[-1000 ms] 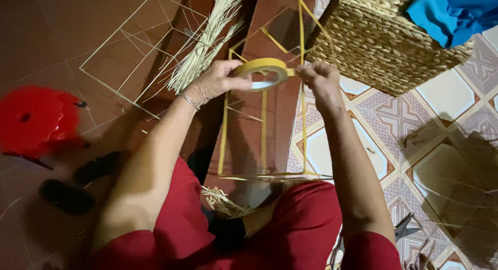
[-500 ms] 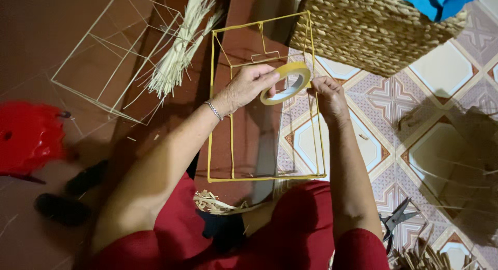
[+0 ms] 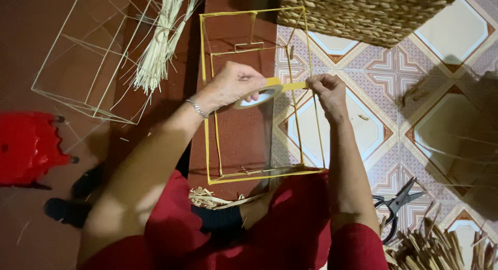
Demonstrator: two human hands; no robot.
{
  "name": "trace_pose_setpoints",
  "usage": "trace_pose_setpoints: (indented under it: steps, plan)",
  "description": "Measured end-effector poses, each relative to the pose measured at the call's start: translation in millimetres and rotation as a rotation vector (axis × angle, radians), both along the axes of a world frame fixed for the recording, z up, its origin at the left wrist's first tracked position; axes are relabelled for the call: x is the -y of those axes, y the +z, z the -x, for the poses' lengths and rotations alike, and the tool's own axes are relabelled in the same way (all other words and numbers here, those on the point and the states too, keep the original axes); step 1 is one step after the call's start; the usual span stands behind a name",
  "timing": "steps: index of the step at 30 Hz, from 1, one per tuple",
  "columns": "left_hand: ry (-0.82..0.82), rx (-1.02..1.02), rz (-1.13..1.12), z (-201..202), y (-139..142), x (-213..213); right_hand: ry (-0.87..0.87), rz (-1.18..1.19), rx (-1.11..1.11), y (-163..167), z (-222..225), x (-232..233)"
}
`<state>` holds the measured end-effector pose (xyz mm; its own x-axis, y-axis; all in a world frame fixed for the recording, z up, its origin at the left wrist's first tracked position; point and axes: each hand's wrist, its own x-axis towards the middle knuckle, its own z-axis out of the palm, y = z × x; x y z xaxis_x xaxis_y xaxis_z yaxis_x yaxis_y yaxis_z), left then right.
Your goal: The person wraps a yellow plastic strip around a rectangular basket frame to reinforce its edges. They repeatedly pull the strip, press it into place, and trim excess with scissors. The frame remains on the floor throughout.
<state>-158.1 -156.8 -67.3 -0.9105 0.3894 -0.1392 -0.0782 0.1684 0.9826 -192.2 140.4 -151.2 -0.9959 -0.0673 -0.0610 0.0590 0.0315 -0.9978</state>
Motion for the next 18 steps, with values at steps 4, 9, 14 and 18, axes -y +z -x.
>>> trace_pose_setpoints:
  steps: [4, 9, 14, 18]
  plan:
    - [0.069, 0.109, 0.262, -3, 14, 15, -0.031, -0.021, -0.003, 0, -3, -2]
    - [0.140, 0.142, 0.330, -11, 38, 50, -0.039, -0.027, 0.002, -5, -7, -2]
    - [0.152, 0.171, 0.271, -22, 58, 97, -0.034, -0.047, 0.023, -10, -7, -1]
    - [0.128, 0.080, 0.516, -26, 59, 111, -0.020, -0.071, 0.017, -10, -10, 1]
